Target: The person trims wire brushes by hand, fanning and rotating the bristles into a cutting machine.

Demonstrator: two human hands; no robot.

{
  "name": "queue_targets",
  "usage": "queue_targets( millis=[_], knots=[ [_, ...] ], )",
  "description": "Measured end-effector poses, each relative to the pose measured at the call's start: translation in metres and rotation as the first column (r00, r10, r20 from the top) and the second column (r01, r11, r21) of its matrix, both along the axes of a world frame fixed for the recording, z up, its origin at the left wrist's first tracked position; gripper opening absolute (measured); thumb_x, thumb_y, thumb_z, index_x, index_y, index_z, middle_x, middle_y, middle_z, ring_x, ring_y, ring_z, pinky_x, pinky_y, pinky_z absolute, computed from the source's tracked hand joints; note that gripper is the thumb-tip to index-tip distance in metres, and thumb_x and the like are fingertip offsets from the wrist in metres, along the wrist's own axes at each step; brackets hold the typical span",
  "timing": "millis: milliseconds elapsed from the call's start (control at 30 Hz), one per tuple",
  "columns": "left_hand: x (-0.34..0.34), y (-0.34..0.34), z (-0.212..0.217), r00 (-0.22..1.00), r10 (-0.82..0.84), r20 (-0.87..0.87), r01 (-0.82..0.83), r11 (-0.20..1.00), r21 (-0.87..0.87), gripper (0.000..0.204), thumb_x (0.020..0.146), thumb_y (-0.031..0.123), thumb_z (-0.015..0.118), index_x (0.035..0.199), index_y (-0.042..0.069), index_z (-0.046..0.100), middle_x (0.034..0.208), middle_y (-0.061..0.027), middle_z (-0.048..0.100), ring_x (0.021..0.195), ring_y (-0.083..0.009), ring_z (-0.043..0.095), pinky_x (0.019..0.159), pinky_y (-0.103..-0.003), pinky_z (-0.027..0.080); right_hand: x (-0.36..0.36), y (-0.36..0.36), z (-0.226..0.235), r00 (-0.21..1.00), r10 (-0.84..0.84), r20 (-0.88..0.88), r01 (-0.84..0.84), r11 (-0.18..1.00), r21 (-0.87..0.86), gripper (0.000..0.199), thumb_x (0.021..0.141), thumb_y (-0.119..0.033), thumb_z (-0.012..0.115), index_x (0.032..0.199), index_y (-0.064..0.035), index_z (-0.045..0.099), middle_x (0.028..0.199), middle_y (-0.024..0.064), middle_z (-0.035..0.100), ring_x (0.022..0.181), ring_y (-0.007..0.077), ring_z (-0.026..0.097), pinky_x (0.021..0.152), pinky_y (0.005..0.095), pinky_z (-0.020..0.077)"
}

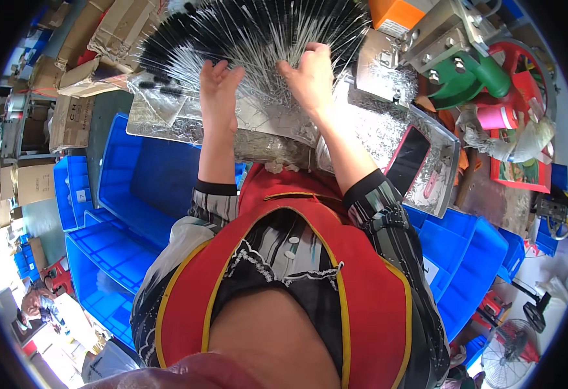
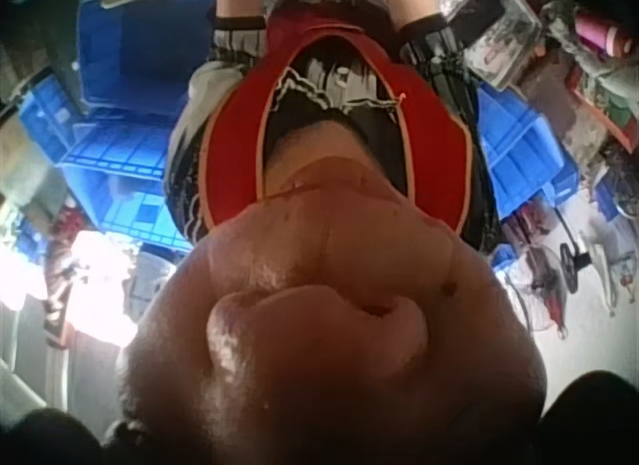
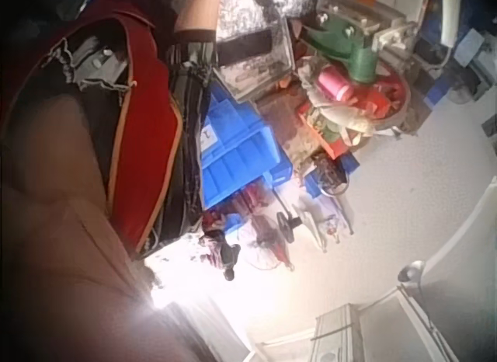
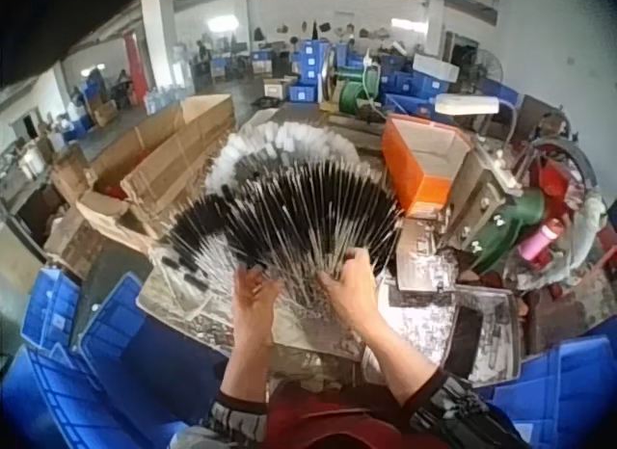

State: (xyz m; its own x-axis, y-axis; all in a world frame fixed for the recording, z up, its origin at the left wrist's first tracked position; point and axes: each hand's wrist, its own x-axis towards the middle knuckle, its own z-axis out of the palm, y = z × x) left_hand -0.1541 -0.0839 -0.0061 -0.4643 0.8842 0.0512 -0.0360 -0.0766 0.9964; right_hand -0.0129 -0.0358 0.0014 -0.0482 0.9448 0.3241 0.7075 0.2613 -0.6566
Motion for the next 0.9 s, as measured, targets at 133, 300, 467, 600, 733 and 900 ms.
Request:
queue_targets(
  millis=[133, 300, 467, 600, 733, 900],
  knots=[
    [0.017, 0.016, -0.008, 0.972, 0.082, 0.219, -0.098, 0.993, 0.065, 0.081, 0.068, 0.006, 0.064, 0.128, -0.01, 0.011, 0.123, -0.0219, 0.034, 0.111, -0.0234, 0.036, 0.09, -0.029, 0.033, -0.008, -0.009, 0.004, 0.992, 0.05, 0.115, -0.063, 0.992, 0.106, 0.03, 0.066, -0.016, 0.063, 0.085, 0.0072, 0.058, 0.099, 0.0159, 0.052, 0.092, 0.0293, 0.05, 0.079, 0.0335, 0.0424],
    [0.03, 0.028, -0.007, 0.889, -0.022, 0.458, -0.083, 0.975, 0.207, 0.045, 0.067, -0.004, 0.06, 0.107, -0.006, 0.038, 0.098, -0.0111, 0.05, 0.087, -0.0165, 0.05, 0.075, -0.026, 0.04, -0.014, -0.018, -0.001, 0.961, 0.274, -0.029, -0.266, 0.95, 0.165, 0.027, 0.065, -0.007, 0.059, 0.089, 0.0048, 0.055, 0.099, 0.0147, 0.051, 0.092, 0.0286, 0.05, 0.08, 0.0343, 0.0416],
    [0.029, 0.029, 0.003, 0.952, -0.07, 0.298, 0.071, 0.997, 0.008, 0.056, 0.064, 0.006, 0.066, 0.109, -0.01, 0.036, 0.098, -0.0147, 0.051, 0.087, -0.0185, 0.051, 0.072, -0.028, 0.041, -0.015, -0.014, -0.007, 0.905, 0.121, -0.407, -0.153, 0.987, -0.047, 0.026, 0.064, -0.008, 0.058, 0.084, 0.0069, 0.056, 0.102, 0.0204, 0.05, 0.094, 0.0307, 0.049, 0.08, 0.0354, 0.0416],
    [0.032, 0.043, -0.011, 0.983, -0.047, 0.18, 0.04, 0.998, 0.043, 0.058, 0.065, 0.01, 0.067, 0.109, -0.011, 0.035, 0.095, -0.0148, 0.052, 0.083, -0.0193, 0.052, 0.069, -0.029, 0.043, -0.011, -0.008, -0.007, 0.98, 0.163, 0.117, -0.182, 0.969, 0.167, 0.021, 0.064, -0.011, 0.057, 0.071, 0.0085, 0.058, 0.108, 0.0211, 0.048, 0.095, 0.0368, 0.044, 0.081, 0.0396, 0.0398],
    [0.04, 0.052, -0.009, 0.959, -0.038, 0.282, -0.004, 0.989, 0.147, 0.038, 0.066, -0.004, 0.063, 0.1, -0.006, 0.046, 0.09, -0.011, 0.056, 0.078, -0.0166, 0.055, 0.063, -0.027, 0.046, -0.006, -0.005, -0.013, 0.927, 0.373, 0.031, -0.369, 0.898, 0.239, 0.015, 0.058, -0.006, 0.055, 0.067, 0.0062, 0.059, 0.099, 0.013, 0.053, 0.09, 0.0322, 0.044, 0.078, 0.0376, 0.0392],
    [0.045, 0.051, 0.006, 0.948, -0.047, 0.314, -0.038, 0.965, 0.259, 0.032, 0.066, -0.005, 0.062, 0.096, -0.004, 0.051, 0.088, -0.008, 0.057, 0.073, -0.0151, 0.056, 0.063, -0.026, 0.046, 0.001, -0.015, -0.002, 0.892, 0.431, -0.138, -0.376, 0.876, 0.302, 0.037, 0.065, -0.003, 0.055, 0.102, -0.0005, 0.052, 0.099, 0.0157, 0.049, 0.097, 0.03, 0.044, 0.082, 0.0339, 0.0384]
  ],
)
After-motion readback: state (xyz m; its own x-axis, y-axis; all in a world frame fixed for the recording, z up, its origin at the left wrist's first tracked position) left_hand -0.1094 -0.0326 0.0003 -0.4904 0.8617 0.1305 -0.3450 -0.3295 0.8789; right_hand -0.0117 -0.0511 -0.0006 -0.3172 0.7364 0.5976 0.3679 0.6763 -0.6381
